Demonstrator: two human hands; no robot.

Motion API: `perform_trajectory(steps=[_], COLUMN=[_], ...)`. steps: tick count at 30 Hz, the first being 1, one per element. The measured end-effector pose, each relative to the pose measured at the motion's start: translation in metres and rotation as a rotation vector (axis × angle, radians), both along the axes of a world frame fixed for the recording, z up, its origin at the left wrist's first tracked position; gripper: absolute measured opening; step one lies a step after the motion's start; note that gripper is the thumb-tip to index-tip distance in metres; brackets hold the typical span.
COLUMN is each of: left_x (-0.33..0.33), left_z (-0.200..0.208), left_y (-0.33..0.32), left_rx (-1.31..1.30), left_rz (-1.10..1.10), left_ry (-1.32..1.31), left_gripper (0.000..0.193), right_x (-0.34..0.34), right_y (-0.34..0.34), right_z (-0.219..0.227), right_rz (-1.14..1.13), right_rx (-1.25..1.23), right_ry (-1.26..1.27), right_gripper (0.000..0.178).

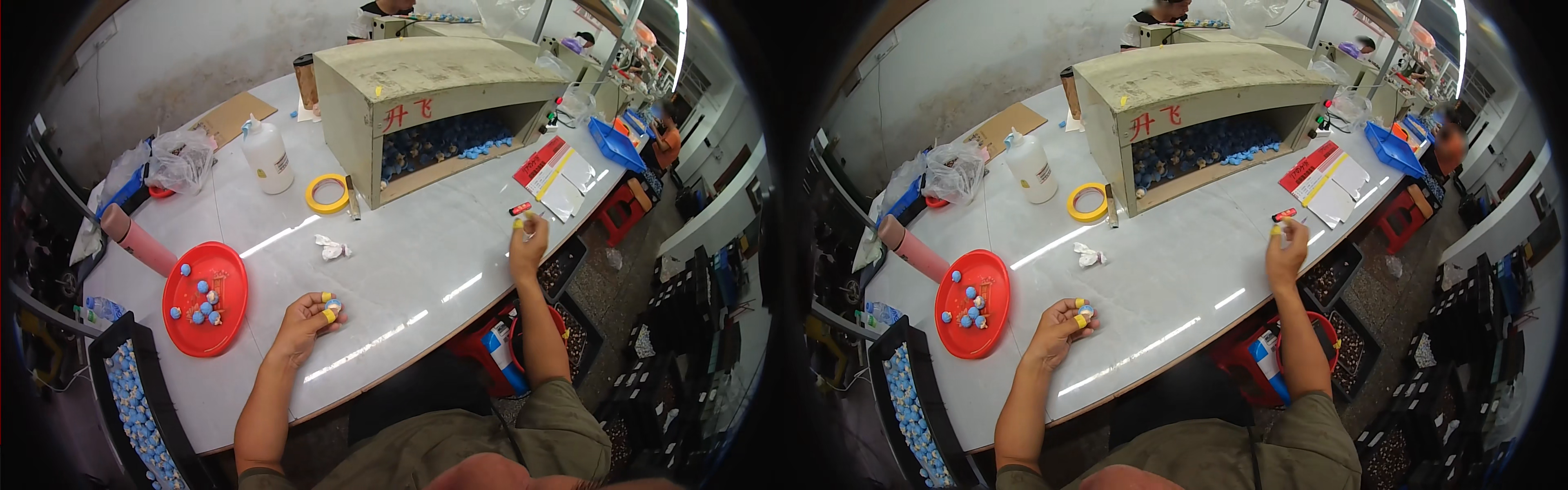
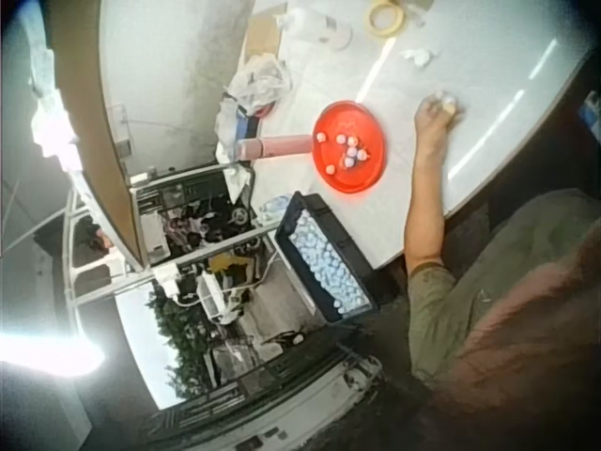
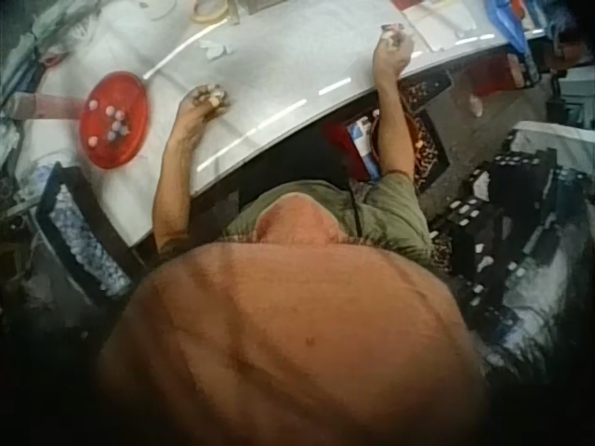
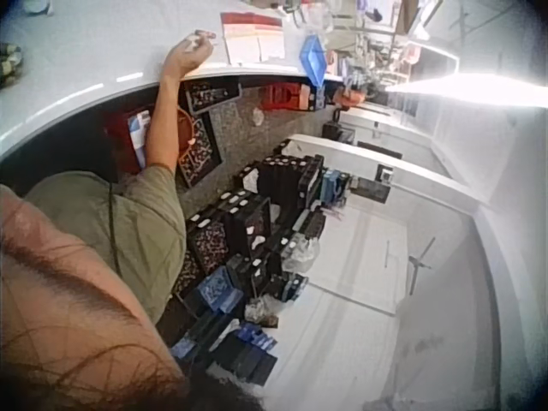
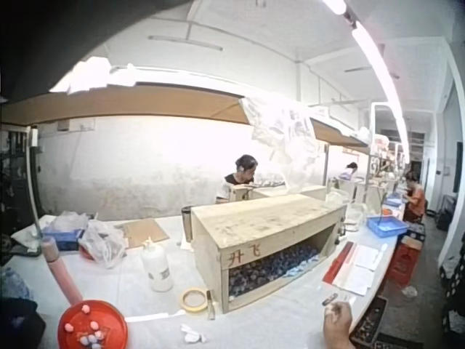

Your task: The person repeatedly picks up small blue and yellow components from a red tray and a nearby box, then joins them together by hand. The assembled units are placed into a cardboard box on the right side of the table. This cycle continues throughout the clip.

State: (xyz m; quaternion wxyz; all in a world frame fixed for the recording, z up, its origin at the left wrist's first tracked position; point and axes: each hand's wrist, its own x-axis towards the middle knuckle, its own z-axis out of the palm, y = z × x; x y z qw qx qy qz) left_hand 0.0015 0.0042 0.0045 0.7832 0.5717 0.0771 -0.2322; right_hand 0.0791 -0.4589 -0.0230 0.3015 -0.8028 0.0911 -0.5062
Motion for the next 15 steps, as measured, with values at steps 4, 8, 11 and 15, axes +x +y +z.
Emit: perform_trajectory(steps=[4,8,11,15], left_x=[0.001,0.002,0.002,0.003], left_z=[-0.002,-0.008,-0.008,-0.007], left_y=[0.002,0.008,0.009,0.008], left_rx=[0.009,-0.043,-0.048,-0.053], left_rz=[-0.015,-0.016,-0.006,-0.022], left_ry=[0.011,0.003,0.041,0.051], left_gripper=[0.030,0.029,0.029,0.028], right_x=[0.058,0.160,0.201,0.223], right_y=[0.035,0.025,0.014,0.001], right_z=[0.016,0.011,0.021,0.021], right_rz=[0.256,0.105,0.048,0.018], right_rx=[-0.036,-0.293,-0.523,-0.697], right_ry=[0.146,0.287,0.518,0.630], right_gripper=[0.022,0.028,0.028,0.027])
